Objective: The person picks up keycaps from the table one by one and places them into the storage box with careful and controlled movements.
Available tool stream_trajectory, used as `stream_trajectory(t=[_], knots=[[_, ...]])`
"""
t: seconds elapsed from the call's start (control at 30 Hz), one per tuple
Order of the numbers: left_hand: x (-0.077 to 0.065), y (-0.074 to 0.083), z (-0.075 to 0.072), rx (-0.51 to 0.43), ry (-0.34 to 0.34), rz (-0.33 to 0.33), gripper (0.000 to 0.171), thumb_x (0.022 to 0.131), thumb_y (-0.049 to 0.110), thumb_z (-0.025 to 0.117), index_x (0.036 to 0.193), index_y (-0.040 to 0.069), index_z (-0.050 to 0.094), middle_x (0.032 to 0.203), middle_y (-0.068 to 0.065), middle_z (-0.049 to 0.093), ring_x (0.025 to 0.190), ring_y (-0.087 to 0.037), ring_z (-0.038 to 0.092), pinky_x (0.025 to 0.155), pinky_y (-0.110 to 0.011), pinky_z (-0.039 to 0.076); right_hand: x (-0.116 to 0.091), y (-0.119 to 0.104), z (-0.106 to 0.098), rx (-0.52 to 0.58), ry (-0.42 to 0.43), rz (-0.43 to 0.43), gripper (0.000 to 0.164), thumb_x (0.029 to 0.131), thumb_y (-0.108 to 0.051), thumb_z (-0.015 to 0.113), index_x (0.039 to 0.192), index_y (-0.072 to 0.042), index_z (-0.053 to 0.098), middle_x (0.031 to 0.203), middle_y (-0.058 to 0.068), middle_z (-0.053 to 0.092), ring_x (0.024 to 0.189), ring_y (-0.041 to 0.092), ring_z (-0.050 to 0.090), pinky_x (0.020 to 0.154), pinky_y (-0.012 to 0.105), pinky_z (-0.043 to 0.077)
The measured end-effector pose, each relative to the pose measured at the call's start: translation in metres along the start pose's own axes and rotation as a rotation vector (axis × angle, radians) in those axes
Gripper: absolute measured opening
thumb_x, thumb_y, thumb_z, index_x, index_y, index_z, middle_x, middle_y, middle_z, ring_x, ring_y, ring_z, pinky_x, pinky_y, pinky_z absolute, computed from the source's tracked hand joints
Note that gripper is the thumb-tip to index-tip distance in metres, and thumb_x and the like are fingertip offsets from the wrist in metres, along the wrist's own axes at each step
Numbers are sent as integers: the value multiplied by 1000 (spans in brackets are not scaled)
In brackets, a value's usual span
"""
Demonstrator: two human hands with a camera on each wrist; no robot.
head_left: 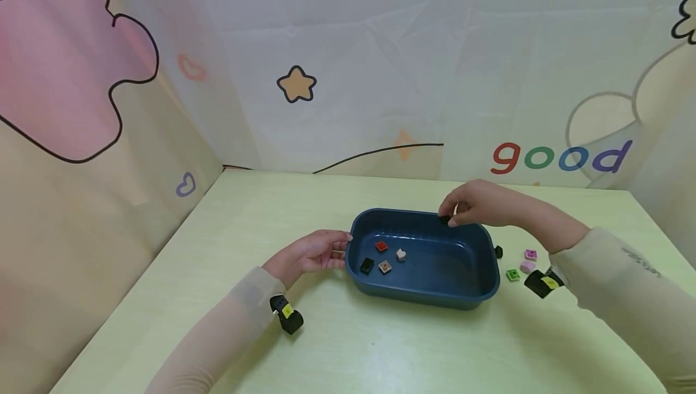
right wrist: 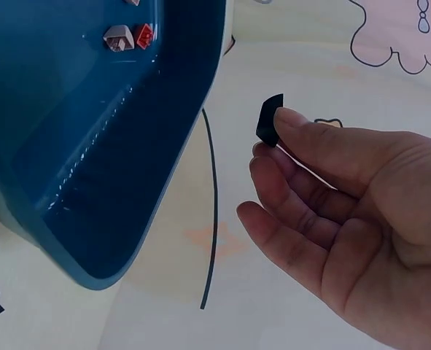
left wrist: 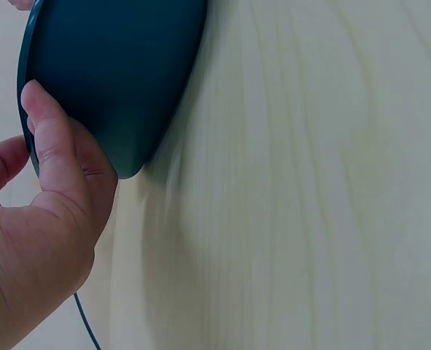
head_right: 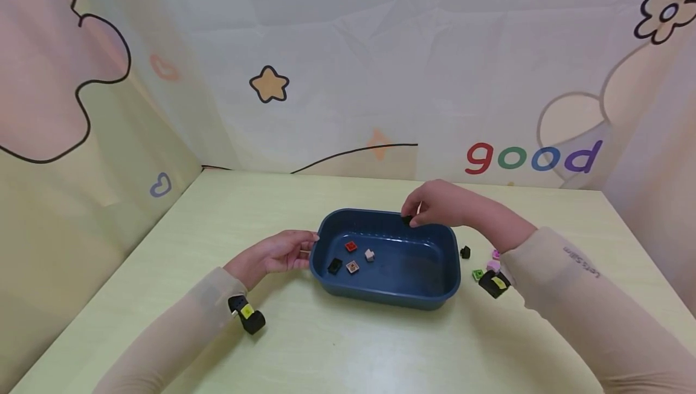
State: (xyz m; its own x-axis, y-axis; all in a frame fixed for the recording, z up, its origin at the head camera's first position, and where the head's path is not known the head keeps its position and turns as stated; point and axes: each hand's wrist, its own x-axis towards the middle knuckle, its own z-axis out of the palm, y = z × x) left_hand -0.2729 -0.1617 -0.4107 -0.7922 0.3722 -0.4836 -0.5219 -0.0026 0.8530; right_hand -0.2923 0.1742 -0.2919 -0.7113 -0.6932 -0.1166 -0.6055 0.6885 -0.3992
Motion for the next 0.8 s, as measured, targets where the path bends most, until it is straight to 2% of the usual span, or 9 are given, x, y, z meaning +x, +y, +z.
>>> stream_trajectory(t=[0.27, 0.8], knots=[[0, 0, 1, -8, -5, -4, 16, 106, 15, 48, 98, 10, 61, 76, 5, 64, 65, -6, 62, 60, -16, 60, 10, -6, 3, -10, -13, -13, 25, 94, -10, 71, 117, 1, 73, 105, 10, 77, 88, 14, 64, 79, 34, 63], [0, 0, 1, -5, 8, -7, 16, 106, 15, 49, 97, 10, 61, 76, 4, 64, 64, -7, 64, 60, -16, 60, 31, -19, 9, -8, -44, -42, 24, 95, -8, 70, 117, 1, 73, 106, 12, 77, 90, 18, 67, 86, 39, 63]])
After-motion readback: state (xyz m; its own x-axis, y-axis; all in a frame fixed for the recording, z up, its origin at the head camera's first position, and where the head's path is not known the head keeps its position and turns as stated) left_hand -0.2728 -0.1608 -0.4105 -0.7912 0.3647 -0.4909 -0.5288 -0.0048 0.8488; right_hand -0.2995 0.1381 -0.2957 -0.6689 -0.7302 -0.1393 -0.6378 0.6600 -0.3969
